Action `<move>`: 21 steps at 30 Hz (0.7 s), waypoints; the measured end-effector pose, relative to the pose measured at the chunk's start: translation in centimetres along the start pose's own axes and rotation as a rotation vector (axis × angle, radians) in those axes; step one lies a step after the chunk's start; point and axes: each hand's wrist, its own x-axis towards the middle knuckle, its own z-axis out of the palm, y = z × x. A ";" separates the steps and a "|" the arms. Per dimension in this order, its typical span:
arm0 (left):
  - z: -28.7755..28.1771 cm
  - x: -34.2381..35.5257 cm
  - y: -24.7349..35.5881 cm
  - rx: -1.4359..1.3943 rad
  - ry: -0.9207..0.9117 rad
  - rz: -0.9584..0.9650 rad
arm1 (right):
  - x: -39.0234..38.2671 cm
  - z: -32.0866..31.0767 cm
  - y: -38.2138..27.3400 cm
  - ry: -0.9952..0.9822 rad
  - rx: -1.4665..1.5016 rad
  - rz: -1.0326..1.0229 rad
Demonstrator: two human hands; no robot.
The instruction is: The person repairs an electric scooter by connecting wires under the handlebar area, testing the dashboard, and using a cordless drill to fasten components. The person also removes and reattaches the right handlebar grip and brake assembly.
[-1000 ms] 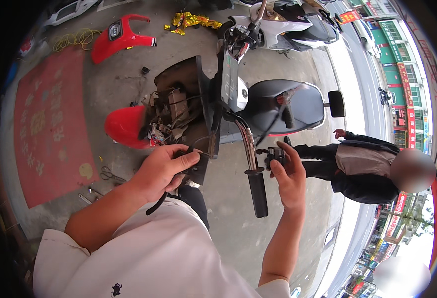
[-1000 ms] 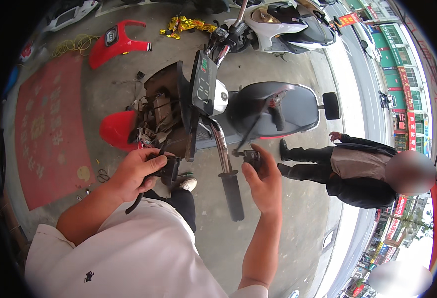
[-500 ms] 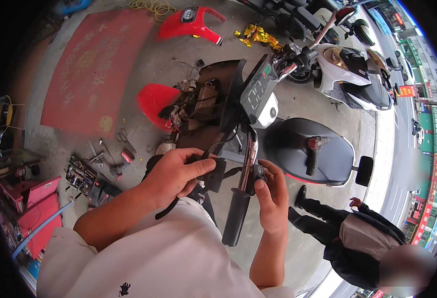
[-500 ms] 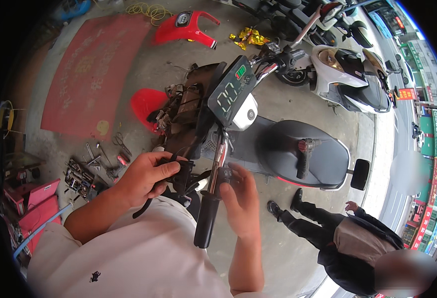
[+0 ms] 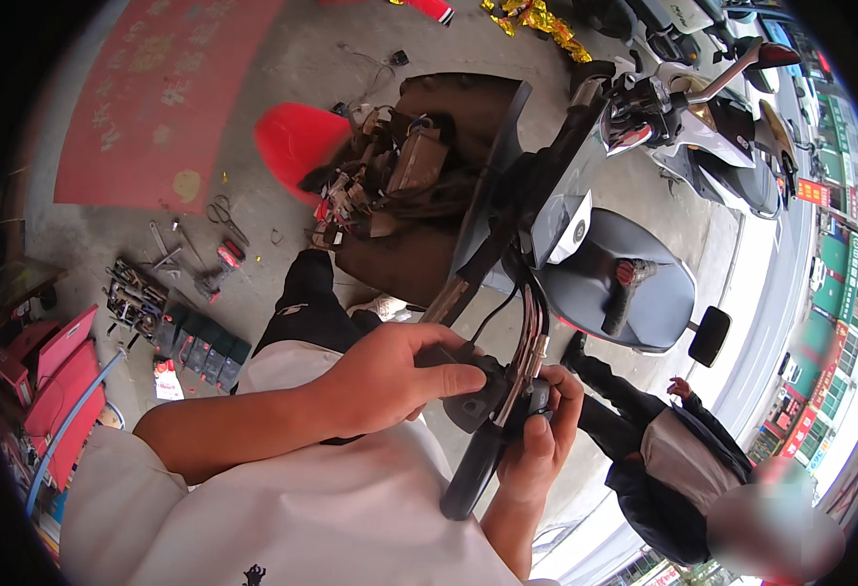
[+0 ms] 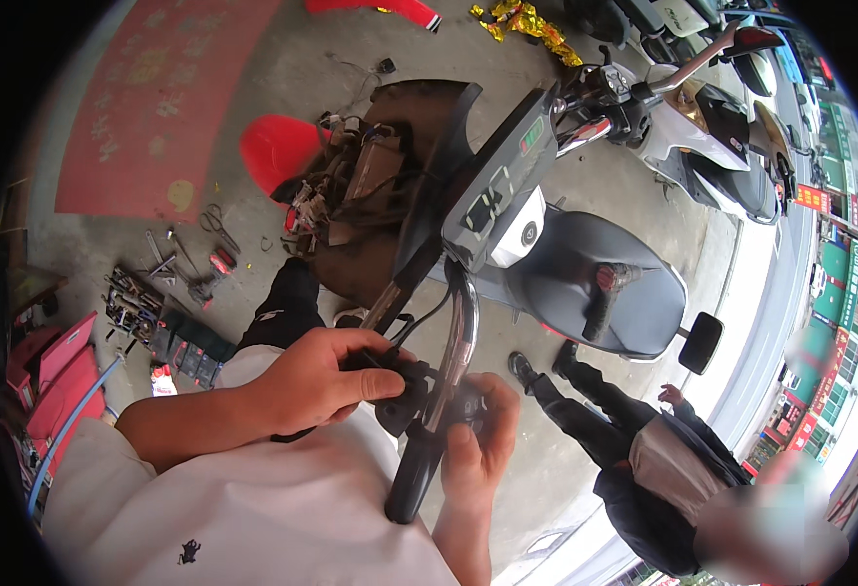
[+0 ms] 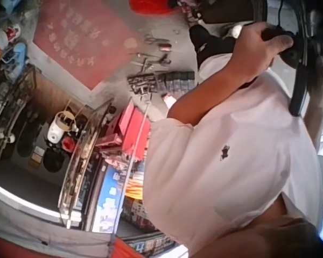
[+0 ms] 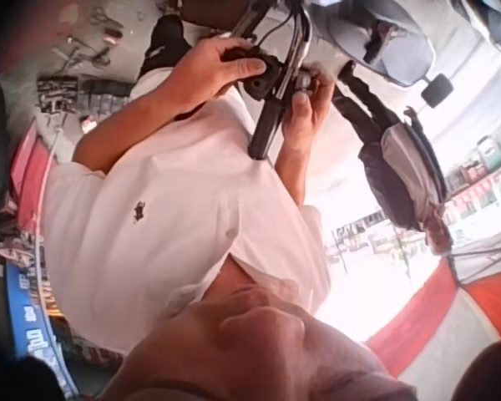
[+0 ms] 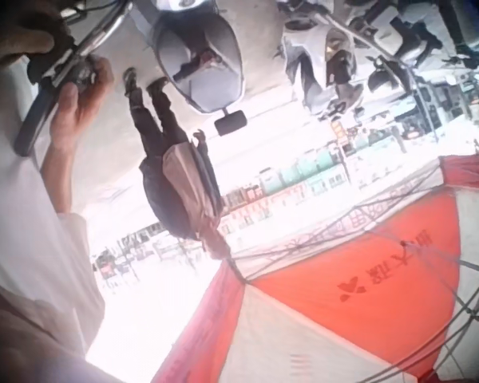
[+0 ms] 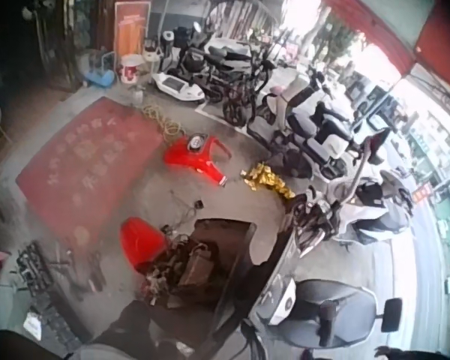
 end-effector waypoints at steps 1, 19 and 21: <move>-0.3 0.1 0.3 0.002 -0.013 -0.012 | 0.0 0.3 -0.5 -0.008 0.018 0.014; 1.2 -0.4 0.9 -0.098 -0.002 -0.168 | -1.6 2.3 -0.8 0.138 -0.081 0.043; 1.1 -0.1 0.6 -0.099 0.006 -0.181 | -1.7 1.9 -0.4 0.133 -0.089 0.029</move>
